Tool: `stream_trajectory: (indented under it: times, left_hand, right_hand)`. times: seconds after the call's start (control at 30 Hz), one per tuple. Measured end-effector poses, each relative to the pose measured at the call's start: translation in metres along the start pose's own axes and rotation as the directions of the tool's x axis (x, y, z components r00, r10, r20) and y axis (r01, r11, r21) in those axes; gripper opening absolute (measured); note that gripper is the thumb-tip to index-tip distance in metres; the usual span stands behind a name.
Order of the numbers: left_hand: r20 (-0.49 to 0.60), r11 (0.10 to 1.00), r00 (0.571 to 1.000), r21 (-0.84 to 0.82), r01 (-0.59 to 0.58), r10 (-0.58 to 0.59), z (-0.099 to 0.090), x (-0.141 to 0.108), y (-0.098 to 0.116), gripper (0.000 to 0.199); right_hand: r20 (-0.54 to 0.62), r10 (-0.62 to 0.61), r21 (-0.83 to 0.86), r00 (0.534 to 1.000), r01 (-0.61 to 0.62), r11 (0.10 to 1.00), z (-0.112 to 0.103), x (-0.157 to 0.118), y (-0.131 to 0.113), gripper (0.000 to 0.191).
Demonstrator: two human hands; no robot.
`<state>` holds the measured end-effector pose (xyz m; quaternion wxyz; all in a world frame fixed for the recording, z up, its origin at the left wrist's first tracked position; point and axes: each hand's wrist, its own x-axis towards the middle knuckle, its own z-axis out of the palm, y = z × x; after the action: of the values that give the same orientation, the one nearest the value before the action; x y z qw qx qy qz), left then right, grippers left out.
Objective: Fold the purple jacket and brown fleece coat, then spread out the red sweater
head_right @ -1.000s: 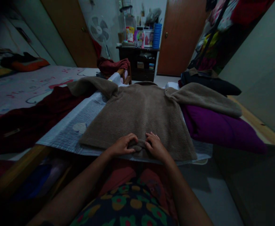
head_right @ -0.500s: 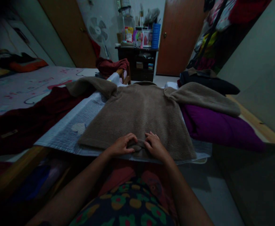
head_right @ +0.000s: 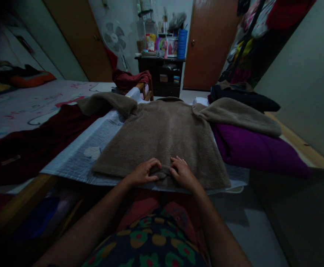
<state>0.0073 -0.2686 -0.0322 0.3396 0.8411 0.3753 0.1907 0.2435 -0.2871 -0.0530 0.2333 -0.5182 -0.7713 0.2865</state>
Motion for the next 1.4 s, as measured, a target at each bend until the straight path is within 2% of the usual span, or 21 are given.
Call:
stream_trajectory:
  times: [0.93,1.4]
  left_hand:
    - [-0.008,1.0,1.0,-0.008,-0.007,0.007,0.0009,-0.0015,-0.0004,0.031]
    - [-0.021,0.999,0.999,-0.045,0.027,-0.028,-0.0008,-0.0029,0.0003,0.019]
  right_hand:
    - [0.012,0.014,-0.017,1.0,-0.014,1.0,-0.0026,-0.0003,-0.004,0.01]
    - [0.015,0.019,-0.016,1.0,-0.019,1.0,-0.0013,-0.0003,-0.0027,0.011]
